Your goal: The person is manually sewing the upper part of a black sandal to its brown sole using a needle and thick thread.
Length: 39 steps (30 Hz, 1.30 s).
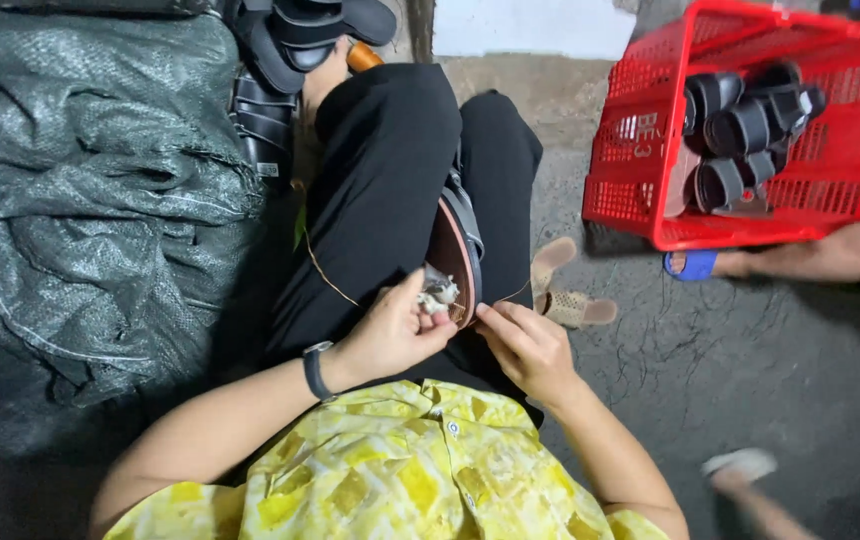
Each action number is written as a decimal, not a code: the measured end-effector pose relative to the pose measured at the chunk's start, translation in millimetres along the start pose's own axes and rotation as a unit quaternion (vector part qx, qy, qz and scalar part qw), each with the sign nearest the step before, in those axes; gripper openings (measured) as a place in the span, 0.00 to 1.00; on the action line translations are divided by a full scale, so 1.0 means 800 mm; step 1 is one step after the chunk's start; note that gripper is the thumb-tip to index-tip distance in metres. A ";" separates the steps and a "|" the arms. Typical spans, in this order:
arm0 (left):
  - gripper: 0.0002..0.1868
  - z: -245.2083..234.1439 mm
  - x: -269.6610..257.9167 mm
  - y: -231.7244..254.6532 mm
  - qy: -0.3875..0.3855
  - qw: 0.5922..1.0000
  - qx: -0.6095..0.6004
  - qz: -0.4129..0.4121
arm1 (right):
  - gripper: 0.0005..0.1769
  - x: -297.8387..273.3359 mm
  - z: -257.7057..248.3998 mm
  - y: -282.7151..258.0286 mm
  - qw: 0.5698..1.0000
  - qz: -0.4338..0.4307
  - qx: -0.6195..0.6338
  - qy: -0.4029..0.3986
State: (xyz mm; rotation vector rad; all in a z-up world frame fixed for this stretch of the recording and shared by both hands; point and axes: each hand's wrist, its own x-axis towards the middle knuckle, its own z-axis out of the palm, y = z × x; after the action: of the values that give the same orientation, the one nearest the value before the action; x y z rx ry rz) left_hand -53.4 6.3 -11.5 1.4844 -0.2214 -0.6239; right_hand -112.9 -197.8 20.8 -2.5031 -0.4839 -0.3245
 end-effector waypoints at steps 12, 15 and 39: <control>0.14 0.004 -0.003 0.027 0.049 0.780 0.404 0.475 | 0.12 0.019 -0.077 0.020 0.971 0.069 0.128 -0.189; 0.12 -0.004 -0.004 0.034 0.045 0.773 0.393 0.496 | 0.17 0.013 -0.094 0.040 0.945 0.183 -0.113 -0.246; 0.11 -0.041 -0.037 0.042 -0.116 0.824 0.363 0.419 | 0.08 -0.005 -0.162 0.088 0.887 0.323 -0.290 -0.157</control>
State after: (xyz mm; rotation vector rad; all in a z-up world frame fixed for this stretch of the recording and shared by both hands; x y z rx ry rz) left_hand -53.1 48.3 24.3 1.8019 -1.3476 0.0441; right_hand -103.8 -327.4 90.8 -3.1239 0.4185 0.2448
